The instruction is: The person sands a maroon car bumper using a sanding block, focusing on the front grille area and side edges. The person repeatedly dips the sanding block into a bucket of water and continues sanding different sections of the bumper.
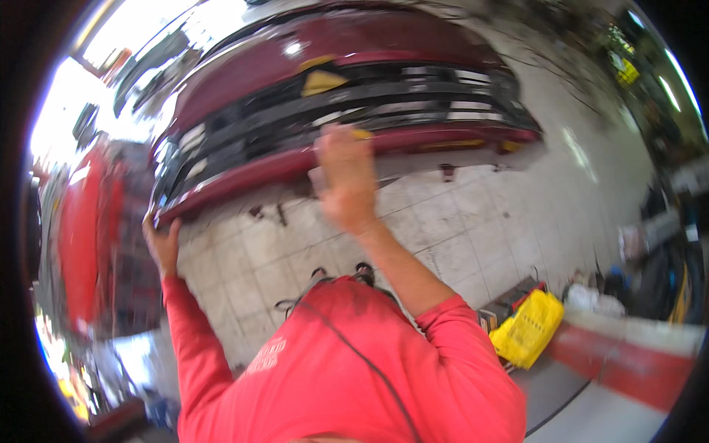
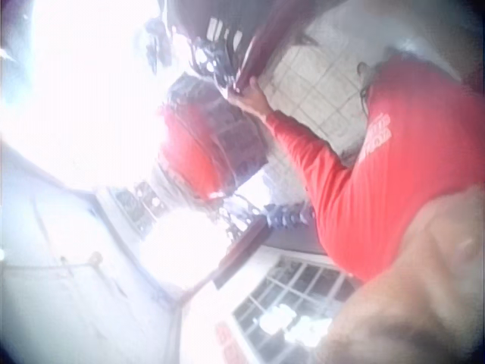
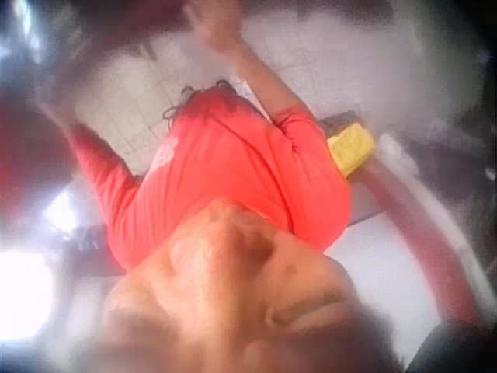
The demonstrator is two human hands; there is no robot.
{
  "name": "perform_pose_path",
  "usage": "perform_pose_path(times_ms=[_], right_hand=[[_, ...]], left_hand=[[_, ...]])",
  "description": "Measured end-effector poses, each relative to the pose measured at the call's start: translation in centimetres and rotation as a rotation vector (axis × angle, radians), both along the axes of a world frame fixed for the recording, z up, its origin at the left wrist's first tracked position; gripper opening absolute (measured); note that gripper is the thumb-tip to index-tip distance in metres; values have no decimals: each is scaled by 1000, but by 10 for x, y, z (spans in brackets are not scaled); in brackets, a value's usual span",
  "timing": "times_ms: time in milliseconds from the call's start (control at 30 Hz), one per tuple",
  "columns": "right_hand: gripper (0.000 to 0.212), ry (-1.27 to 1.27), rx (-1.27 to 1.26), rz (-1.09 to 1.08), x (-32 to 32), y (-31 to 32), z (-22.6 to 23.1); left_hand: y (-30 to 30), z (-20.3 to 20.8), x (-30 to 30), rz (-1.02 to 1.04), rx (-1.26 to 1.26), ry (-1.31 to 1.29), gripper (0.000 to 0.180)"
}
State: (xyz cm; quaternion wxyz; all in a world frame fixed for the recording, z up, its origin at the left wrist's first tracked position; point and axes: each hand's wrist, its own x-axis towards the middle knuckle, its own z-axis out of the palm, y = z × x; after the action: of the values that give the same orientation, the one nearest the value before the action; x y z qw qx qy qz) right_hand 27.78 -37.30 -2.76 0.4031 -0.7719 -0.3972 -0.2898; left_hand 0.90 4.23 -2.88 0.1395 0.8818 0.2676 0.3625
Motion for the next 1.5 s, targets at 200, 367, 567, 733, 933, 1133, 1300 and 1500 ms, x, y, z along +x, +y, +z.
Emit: perform_pose_path(times_ms=[200,367,567,733,933,1133,1300,1500], right_hand=[[76,-11,-176,298,-52,59,11],[52,-104,-133,-114,26,-47,0],[63,-172,-201,-101,-42,55,7],[62,-82,-518,94,-152,210,30],[60,144,-246,547,-193,266,52],[88,483,-89,894,-248,265,62],[91,695,-200,961,-251,258,83],[62,101,-457,310,-140,229,88]], left_hand=[[-9,19,-2,-4,50,24,87],[-19,10,-6,35,101,-79,89],[-23,18,-2,-9,142,-106,88],[-5,24,-23,-249,29,-75,89],[5,46,-69,-506,-361,-227,83],[-22,74,-110,-570,-103,-282,57],[-1,61,-128,-527,-75,-333,31],[55,16,-142,-138,-728,-652,25]])
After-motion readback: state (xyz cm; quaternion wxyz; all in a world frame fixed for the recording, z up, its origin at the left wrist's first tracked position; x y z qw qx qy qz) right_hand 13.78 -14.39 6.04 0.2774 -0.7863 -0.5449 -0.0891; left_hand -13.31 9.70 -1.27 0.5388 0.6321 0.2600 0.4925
